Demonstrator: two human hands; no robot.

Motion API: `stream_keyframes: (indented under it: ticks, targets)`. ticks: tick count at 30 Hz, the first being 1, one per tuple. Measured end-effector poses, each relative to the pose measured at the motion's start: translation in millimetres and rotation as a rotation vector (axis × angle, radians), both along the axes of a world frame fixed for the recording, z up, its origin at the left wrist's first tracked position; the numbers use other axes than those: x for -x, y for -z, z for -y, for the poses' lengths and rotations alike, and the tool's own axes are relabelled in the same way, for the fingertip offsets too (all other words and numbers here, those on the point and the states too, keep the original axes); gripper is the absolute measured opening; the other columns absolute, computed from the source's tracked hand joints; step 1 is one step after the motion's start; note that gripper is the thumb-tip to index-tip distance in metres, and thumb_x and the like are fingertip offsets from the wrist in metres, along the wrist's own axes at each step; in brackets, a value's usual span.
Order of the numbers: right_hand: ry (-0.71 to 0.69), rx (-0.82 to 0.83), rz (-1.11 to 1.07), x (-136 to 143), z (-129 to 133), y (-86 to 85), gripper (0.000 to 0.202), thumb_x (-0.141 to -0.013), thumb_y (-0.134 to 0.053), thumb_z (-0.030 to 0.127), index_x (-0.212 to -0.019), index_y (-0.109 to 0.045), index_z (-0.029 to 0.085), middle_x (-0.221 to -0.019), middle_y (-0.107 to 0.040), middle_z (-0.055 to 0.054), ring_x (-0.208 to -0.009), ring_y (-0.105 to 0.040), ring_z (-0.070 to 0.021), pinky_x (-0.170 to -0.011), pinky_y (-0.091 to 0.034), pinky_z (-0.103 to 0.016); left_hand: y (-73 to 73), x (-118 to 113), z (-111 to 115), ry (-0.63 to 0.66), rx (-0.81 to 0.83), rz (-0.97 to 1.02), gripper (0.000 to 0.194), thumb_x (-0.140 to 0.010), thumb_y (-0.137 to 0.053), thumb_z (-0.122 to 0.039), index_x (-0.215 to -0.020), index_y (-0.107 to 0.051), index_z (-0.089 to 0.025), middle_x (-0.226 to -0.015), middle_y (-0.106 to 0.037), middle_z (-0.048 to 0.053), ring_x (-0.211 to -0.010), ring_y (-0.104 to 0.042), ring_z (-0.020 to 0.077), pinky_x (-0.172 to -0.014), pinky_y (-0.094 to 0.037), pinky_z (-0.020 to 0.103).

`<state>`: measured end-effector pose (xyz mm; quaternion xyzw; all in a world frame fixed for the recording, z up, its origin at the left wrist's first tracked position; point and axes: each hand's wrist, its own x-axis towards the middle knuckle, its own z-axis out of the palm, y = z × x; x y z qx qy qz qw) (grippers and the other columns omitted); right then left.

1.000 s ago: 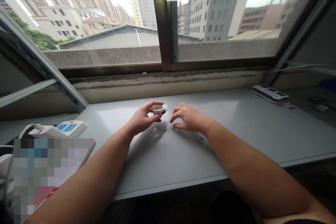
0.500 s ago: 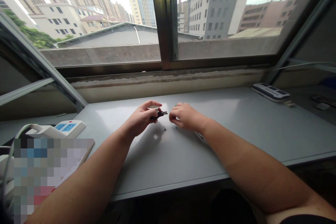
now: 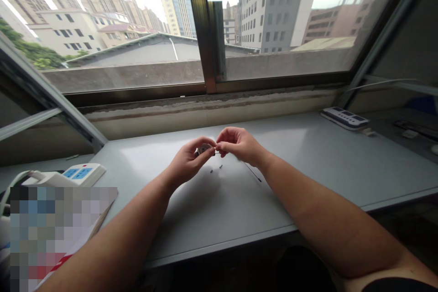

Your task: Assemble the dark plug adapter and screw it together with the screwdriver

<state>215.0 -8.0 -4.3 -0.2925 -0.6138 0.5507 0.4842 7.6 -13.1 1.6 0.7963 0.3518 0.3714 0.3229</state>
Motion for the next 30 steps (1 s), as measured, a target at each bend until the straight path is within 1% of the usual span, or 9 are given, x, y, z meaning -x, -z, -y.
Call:
stream_keyframes:
  ticks: [3,6,13,16,19,23,26,28,30]
  targets:
    - [-0.036,0.063,-0.031,-1.0,-0.7,2.2,0.031,-0.076,-0.087,0.032,-0.086,-0.060,0.019,-0.070,-0.071,0.001,-0.064,-0.068,-0.0128,-0.064,-0.057,-0.027,1.3,0.3,-0.9,0.002,-0.080,-0.008,0.025,-0.097,-0.063,-0.042,-0.111,-0.070,-0.022,-0.091,-0.072,0.004,-0.079,-0.060,0.0159,-0.075,-0.048,0.028]
    - [-0.062,0.114,-0.047,-1.6,-0.7,3.8,0.041,-0.074,-0.090,0.033,-0.088,-0.053,0.021,-0.067,-0.069,0.004,-0.063,-0.069,-0.0133,-0.065,-0.058,-0.027,0.5,0.8,-1.7,0.002,-0.154,-0.032,0.018,-0.097,-0.064,-0.037,-0.099,-0.072,-0.021,-0.092,-0.072,0.005,-0.082,-0.061,0.0166,-0.077,-0.048,0.029]
    - [-0.038,0.067,0.006,0.7,-0.3,3.1,0.049,-0.071,-0.091,0.043,-0.088,-0.050,0.023,-0.072,-0.068,0.004,-0.068,-0.070,-0.0156,-0.070,-0.060,-0.032,0.7,1.2,-2.7,-0.042,-0.120,-0.017,0.019,-0.095,-0.066,-0.037,-0.090,-0.069,-0.019,-0.086,-0.069,0.004,-0.072,-0.055,0.0143,-0.070,-0.044,0.027]
    - [0.132,-0.068,0.246,-6.7,-4.3,4.3,0.042,-0.078,-0.083,0.050,-0.087,-0.054,0.022,-0.075,-0.069,0.000,-0.069,-0.068,-0.0163,-0.066,-0.057,-0.031,0.4,1.3,-2.3,-0.070,-0.089,-0.012,0.019,-0.095,-0.064,-0.038,-0.091,-0.069,-0.020,-0.088,-0.069,0.004,-0.074,-0.056,0.0152,-0.071,-0.045,0.028]
    - [0.402,-0.187,0.698,-19.0,-11.0,9.0,0.039,-0.077,-0.082,0.050,-0.096,-0.062,0.021,-0.086,-0.073,-0.004,-0.069,-0.066,-0.0164,-0.062,-0.051,-0.029,-0.6,1.4,-1.6,-0.086,-0.048,-0.008,0.017,-0.094,-0.064,-0.037,-0.093,-0.068,-0.021,-0.090,-0.070,0.005,-0.076,-0.057,0.0163,-0.073,-0.045,0.028]
    - [0.384,-0.134,1.024,-31.6,-18.7,15.8,0.049,-0.065,-0.090,0.032,-0.108,-0.069,0.020,-0.085,-0.076,-0.005,-0.070,-0.068,-0.0187,-0.061,-0.050,-0.028,-1.0,1.7,-1.4,-0.099,-0.010,0.001,0.017,-0.093,-0.064,-0.037,-0.093,-0.068,-0.020,-0.088,-0.069,0.004,-0.076,-0.058,0.0165,-0.073,-0.045,0.029]
    - [0.371,-0.099,0.918,-38.7,-21.0,12.1,0.044,-0.068,-0.085,0.020,-0.110,-0.070,0.018,-0.077,-0.074,-0.004,-0.060,-0.065,-0.0157,-0.055,-0.050,-0.027,0.1,2.3,-2.8,-0.112,0.020,0.013,0.020,-0.093,-0.064,-0.039,-0.093,-0.068,-0.020,-0.085,-0.067,0.003,-0.075,-0.057,0.0158,-0.072,-0.045,0.028]
    - [0.371,-0.046,0.617,-43.4,-19.9,2.9,0.054,-0.072,-0.083,0.023,-0.123,-0.064,0.020,-0.075,-0.071,-0.001,-0.058,-0.065,-0.0158,-0.054,-0.055,-0.029,1.2,2.9,-4.2,-0.118,0.043,0.039,0.022,-0.093,-0.064,-0.041,-0.094,-0.067,-0.020,-0.084,-0.066,0.003,-0.074,-0.056,0.0154,-0.071,-0.045,0.027]
    - [0.343,-0.032,0.205,-46.7,-15.7,-10.4,0.068,-0.075,-0.083,0.029,-0.137,-0.054,0.026,-0.080,-0.069,0.002,-0.068,-0.070,-0.0177,-0.065,-0.063,-0.036,2.1,3.5,-5.3,-0.121,0.068,0.077,0.023,-0.093,-0.064,-0.042,-0.095,-0.067,-0.019,-0.084,-0.065,0.003,-0.074,-0.056,0.0151,-0.070,-0.045,0.027]
